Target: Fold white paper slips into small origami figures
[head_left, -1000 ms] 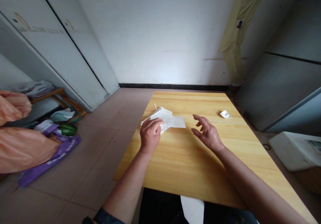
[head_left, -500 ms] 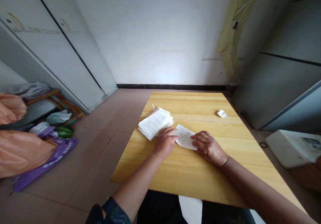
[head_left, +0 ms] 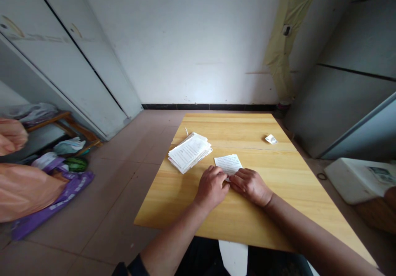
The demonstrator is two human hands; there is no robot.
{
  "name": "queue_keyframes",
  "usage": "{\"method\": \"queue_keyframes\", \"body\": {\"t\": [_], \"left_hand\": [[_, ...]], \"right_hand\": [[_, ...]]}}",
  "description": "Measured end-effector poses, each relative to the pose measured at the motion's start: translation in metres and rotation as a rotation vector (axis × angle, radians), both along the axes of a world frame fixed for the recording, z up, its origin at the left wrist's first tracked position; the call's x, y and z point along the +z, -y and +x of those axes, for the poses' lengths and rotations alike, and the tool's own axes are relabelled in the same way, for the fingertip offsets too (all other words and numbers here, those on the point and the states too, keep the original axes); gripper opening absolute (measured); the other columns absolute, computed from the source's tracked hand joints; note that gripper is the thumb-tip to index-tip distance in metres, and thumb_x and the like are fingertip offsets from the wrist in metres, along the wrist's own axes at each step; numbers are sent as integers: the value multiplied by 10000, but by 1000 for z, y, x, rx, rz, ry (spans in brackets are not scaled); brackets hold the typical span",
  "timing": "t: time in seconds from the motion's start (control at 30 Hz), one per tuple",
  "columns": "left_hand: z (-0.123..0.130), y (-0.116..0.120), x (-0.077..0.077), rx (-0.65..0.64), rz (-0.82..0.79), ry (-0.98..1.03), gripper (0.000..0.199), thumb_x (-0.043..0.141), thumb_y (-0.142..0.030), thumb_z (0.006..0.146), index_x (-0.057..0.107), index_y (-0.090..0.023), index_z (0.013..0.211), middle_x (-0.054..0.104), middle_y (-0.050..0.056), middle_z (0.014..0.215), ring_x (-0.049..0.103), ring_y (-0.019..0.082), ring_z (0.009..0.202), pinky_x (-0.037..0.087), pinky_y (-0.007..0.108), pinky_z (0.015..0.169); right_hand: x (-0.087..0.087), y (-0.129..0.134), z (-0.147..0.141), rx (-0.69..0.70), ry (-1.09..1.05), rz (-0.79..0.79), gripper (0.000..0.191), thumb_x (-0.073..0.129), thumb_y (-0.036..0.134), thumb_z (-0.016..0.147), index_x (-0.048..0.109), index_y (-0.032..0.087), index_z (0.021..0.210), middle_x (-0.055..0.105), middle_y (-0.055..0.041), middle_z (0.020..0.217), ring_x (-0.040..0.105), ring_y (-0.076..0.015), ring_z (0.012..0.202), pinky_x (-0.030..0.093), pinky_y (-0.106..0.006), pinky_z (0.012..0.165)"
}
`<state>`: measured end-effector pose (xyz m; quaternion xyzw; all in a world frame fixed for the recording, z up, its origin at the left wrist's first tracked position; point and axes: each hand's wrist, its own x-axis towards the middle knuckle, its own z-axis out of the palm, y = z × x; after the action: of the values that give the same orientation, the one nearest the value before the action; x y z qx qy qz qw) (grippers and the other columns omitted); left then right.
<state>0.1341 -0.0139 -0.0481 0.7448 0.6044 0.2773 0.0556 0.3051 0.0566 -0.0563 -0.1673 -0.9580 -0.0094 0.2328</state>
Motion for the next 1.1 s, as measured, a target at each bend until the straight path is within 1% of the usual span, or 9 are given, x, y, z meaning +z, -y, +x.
{"method": "queue_keyframes", "body": {"t": [0.2,0.27,0.4,0.47,0.6,0.67,0.77,0.87,1.1], "left_hand": [[-8,-11,-16,76,-19,152,121,588,-113,777,680,-185,749,696,52,824,617,187,844,479,314,810],[-12,-12,-19,84,-30,240,127,605,-112,763,697,-186,810,717,49,872,638,186,860,485,306,828],[-16,-12,-19,101,-64,314,161,611,-128,761,712,-199,864,729,37,895,654,178,850,487,281,806],[-16,-14,-15,116,-89,287,133,600,-150,775,713,-193,831,725,39,856,647,174,816,479,268,766],[-16,-24,-8,200,-174,231,174,553,-208,813,682,-168,704,686,26,705,603,146,673,439,241,644],[-16,-29,-7,230,-190,254,156,548,-202,807,692,-182,865,667,-3,677,582,130,630,424,231,614],[-15,-34,-10,255,-162,317,453,543,-156,791,548,-218,1240,655,-35,688,579,121,631,438,227,633],[-13,-32,-15,273,-97,313,609,533,-116,783,416,-219,1371,659,-26,736,596,130,688,468,244,697],[-13,-28,-20,172,-1,106,340,506,-93,817,668,-230,1083,693,41,955,599,192,924,475,307,839]], "right_hand": [[-1,-13,13,60,-141,-316,249,584,275,835,625,186,1064,676,-92,972,608,-216,910,485,-351,791],[-3,-21,20,17,-218,-434,234,602,262,810,643,199,1032,675,-93,981,614,-232,952,490,-394,842],[-7,-30,30,-101,-366,-770,245,620,327,790,666,186,985,674,-93,965,653,-216,871,531,-344,764],[-7,-31,29,-132,-351,-829,254,614,372,793,672,180,950,684,-79,925,653,-212,843,524,-328,754],[-8,-30,20,-292,-329,-861,266,532,420,837,639,177,834,665,-22,729,614,-172,672,483,-272,613],[-9,-30,15,-348,-372,-912,266,528,416,825,610,176,904,659,-11,708,600,-163,642,462,-256,574],[-11,-31,8,-415,-422,-934,357,524,384,809,536,166,1091,636,15,652,571,-148,579,436,-244,534],[-11,-35,5,-452,-429,-867,374,506,362,804,501,164,1122,584,40,587,527,-140,519,407,-241,503],[-12,-38,-7,-609,-247,-578,270,475,267,826,524,204,1085,657,1,683,594,-160,575,400,-249,542]]}}
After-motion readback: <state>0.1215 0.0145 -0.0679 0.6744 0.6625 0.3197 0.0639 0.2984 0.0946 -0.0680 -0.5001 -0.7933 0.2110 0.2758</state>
